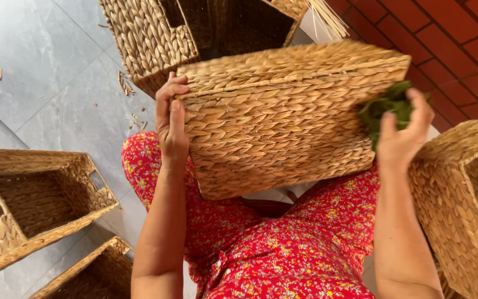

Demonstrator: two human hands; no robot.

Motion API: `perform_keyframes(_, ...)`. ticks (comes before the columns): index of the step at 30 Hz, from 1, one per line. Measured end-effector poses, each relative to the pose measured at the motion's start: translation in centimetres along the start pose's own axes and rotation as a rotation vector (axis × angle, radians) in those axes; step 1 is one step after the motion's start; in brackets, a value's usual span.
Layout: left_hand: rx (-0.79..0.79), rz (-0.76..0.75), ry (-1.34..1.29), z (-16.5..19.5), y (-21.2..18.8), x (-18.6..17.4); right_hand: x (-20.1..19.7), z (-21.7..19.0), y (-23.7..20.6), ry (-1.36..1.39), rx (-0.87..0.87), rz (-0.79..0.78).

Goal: The person sits on the floor and wipes woven wicker storage baskets with a green cloth, first cleaning the outer sides of a basket resting on their lap, then reaching inside to wipe the interior surfaces, turning the basket as they work.

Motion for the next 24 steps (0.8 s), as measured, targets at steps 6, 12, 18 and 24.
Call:
perform_keyframes(6,0.234,0.039,-0.004,5.1,-1.9,0.8,-3.4,4.1,-1.8,0.853,0.249,-0.005)
perform_keyframes(12,0.357,0.068,0.014,7.5,-2.2,0.9,-3.1,4.9,-3.8,0.909,0.188,0.062)
perform_keyframes(18,0.301,0.118,0.05,6.1,-3.4,0.8,-1.2,7.2,-5.7,0.754,0.217,0.013)
perform_keyframes(24,0.104,0.18,0.187,3.1,-5.7,1.5,-2.5,6.5,-7.7,0.284,0.413,-0.12)
Point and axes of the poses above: each hand's wrist, its own y-axis towards the middle knuckle, its own x-axis out of the palm, z = x × y, the point moved 6 cm from there along y, towards the middle knuckle, and after that the axes turned 9 degrees about -z, right-handed, at the moved point
